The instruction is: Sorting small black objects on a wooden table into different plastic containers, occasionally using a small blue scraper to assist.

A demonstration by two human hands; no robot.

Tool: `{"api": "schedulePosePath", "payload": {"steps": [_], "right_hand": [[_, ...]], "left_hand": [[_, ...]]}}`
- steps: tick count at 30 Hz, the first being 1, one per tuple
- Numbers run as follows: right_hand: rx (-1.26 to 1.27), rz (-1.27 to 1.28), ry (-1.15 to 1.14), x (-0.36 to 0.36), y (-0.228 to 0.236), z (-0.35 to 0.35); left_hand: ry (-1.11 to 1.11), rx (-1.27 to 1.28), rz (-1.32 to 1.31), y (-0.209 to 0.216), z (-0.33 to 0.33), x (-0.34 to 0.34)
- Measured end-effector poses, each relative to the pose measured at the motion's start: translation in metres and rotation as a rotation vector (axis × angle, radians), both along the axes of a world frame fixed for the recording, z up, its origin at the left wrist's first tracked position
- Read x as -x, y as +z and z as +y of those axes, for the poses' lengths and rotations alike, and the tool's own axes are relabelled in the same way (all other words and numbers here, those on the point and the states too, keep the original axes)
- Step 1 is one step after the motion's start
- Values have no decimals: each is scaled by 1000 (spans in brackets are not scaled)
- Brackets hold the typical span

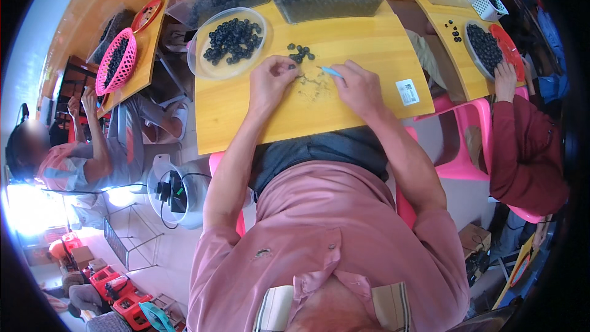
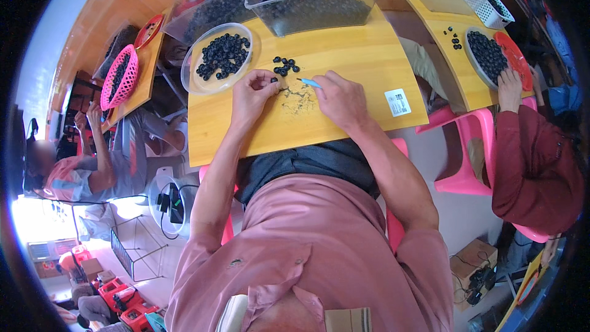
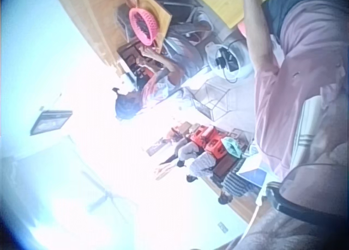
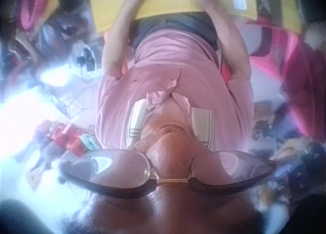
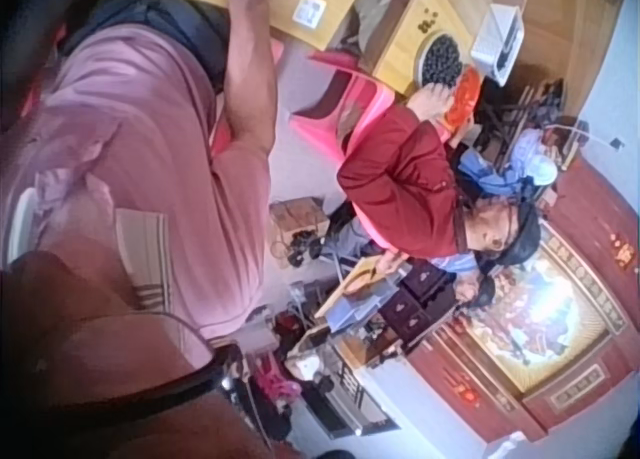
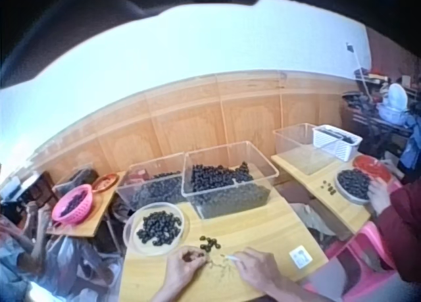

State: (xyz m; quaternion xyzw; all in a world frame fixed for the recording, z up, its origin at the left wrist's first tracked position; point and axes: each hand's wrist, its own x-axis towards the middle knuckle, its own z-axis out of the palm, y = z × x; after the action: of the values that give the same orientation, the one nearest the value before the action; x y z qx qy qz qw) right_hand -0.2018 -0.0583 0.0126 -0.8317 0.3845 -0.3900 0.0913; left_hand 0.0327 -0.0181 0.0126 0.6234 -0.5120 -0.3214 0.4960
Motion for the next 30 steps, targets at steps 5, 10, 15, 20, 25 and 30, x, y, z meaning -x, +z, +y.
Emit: {"api": "schedulePosePath", "payload": {"steps": [5, 10, 15, 20, 25, 30], "right_hand": [[17, -9, 24, -3, -1, 4], [69, 15, 73, -10, -3, 8], [99, 75, 102, -11, -3, 11], [109, 85, 113, -11, -5, 10], [117, 101, 118, -10, -5, 11], [136, 97, 116, -11, -6, 10]], "left_hand": [[6, -22, 214, 5, 19, 23], [-22, 5, 173, -14, 21, 25], [-37, 57, 257, -12, 22, 28], [-52, 54, 256, -11, 23, 28], [-57, 53, 242, -9, 24, 30], [-70, 64, 275, -7, 24, 30]]}}
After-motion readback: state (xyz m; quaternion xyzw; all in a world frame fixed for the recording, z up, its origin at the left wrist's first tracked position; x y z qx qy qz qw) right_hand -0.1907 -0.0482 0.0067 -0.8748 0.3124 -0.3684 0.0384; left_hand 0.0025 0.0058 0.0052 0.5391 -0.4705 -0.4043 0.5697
